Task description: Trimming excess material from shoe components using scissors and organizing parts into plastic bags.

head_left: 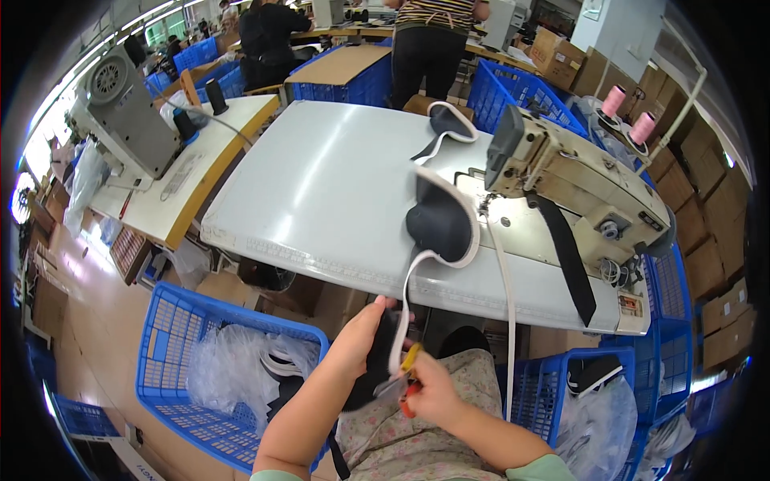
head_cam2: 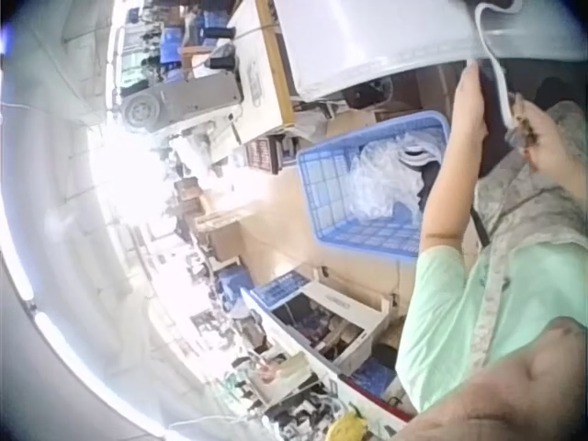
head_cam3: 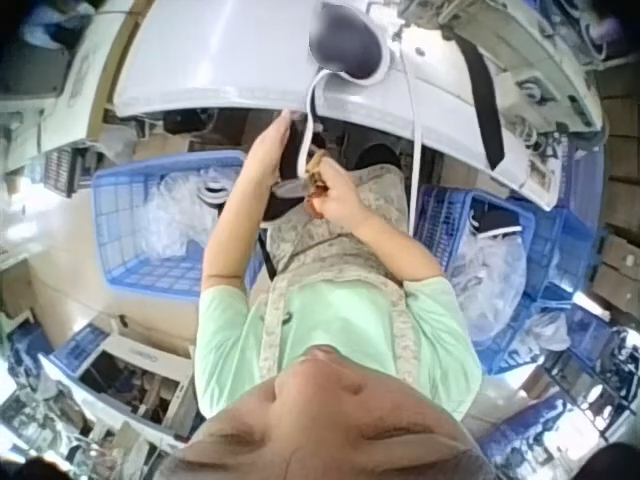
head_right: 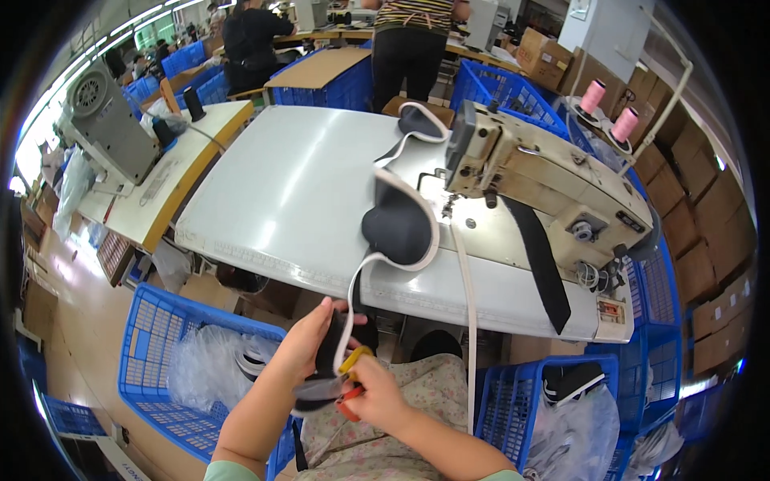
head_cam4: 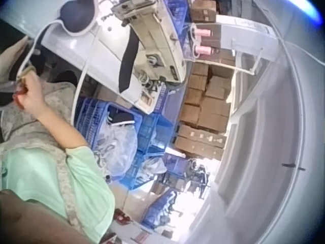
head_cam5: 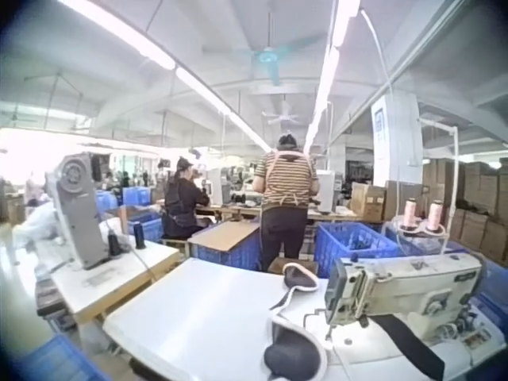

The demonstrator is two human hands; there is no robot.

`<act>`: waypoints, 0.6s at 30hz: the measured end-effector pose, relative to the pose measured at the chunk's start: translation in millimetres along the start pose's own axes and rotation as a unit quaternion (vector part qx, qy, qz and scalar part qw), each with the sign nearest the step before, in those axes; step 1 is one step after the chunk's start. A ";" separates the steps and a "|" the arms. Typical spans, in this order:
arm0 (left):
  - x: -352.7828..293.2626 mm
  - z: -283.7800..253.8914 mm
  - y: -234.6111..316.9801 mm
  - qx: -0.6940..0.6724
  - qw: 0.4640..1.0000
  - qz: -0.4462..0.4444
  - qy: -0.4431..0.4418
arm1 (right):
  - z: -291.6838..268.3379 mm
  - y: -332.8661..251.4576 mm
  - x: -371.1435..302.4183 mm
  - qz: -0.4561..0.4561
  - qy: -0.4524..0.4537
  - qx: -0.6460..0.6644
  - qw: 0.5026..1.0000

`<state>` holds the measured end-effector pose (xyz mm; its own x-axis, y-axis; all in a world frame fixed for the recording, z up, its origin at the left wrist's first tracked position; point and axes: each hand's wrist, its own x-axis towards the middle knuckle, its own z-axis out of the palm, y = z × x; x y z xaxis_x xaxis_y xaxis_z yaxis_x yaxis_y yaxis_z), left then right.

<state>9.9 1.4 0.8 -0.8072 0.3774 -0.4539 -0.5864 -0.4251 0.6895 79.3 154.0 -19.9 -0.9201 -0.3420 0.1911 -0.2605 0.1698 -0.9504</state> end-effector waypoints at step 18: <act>-93.6 5.7 -38.8 0.461 0.791 0.303 0.264 | -90.7 -40.3 -68.6 0.205 -0.307 -0.215 0.904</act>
<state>108.6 -12.8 19.7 -0.9798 -0.1651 0.1133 0.0216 0.4753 0.8796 126.4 254.5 27.5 -0.6637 -0.5949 -0.4534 -0.1446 0.6967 -0.7026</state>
